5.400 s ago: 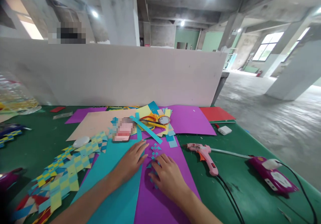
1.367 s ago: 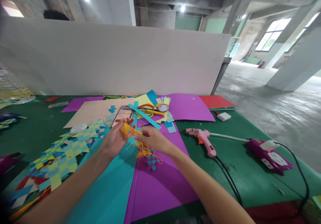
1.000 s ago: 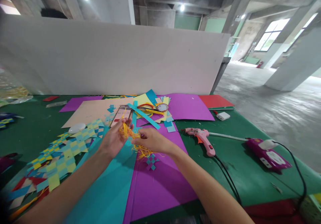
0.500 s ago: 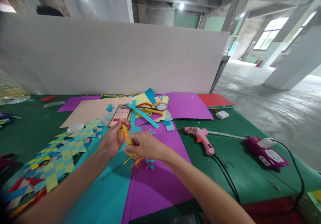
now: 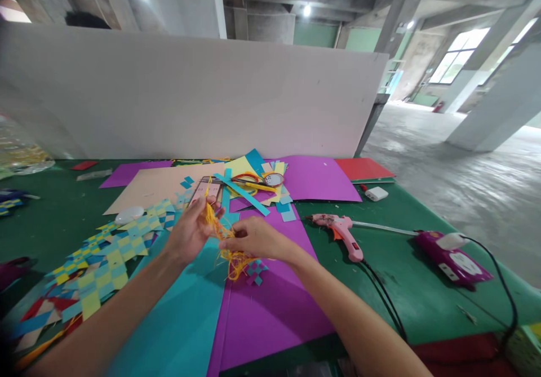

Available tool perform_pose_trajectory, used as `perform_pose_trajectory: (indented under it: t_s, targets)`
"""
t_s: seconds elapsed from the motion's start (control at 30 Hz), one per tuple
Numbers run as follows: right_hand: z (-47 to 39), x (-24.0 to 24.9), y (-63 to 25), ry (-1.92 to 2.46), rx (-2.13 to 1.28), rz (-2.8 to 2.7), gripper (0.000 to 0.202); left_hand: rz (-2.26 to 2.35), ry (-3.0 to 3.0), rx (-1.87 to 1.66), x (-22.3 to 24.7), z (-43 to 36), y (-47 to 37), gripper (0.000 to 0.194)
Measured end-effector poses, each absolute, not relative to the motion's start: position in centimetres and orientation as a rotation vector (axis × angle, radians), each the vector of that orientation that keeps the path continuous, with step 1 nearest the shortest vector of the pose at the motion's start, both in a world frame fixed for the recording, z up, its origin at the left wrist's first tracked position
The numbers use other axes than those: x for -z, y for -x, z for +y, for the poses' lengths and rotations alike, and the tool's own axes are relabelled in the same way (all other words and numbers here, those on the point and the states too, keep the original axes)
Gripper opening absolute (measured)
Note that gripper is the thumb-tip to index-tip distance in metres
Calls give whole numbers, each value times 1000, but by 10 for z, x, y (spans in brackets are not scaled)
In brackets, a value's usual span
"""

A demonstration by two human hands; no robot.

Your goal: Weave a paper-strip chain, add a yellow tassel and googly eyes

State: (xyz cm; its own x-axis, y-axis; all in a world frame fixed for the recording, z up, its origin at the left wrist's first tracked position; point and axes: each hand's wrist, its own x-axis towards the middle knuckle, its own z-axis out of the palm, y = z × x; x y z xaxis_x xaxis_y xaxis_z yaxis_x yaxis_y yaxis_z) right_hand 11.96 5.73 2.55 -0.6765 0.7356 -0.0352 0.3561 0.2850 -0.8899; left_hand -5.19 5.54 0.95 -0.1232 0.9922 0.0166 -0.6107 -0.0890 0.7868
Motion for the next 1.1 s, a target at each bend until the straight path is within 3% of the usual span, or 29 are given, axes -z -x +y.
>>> perform_pose_trajectory:
  t_s: [0.27, 0.47, 0.73, 1.1]
  targets:
    - [77, -18, -134, 1129, -1293, -2115, 39, 732, -838, -1492, -12, 49, 47, 22]
    - [72, -19, -124, 1097, -825, -1919, 21, 760, -833, -1450, -11, 46, 44, 22]
    - [65, -11, -112, 942, -866, -1944, 4, 744, -908, -1404, -8, 46, 45, 24]
    - [76, -11, -120, 956, -1296, -1715, 10, 788, -849, -1449, -4, 47, 47, 24]
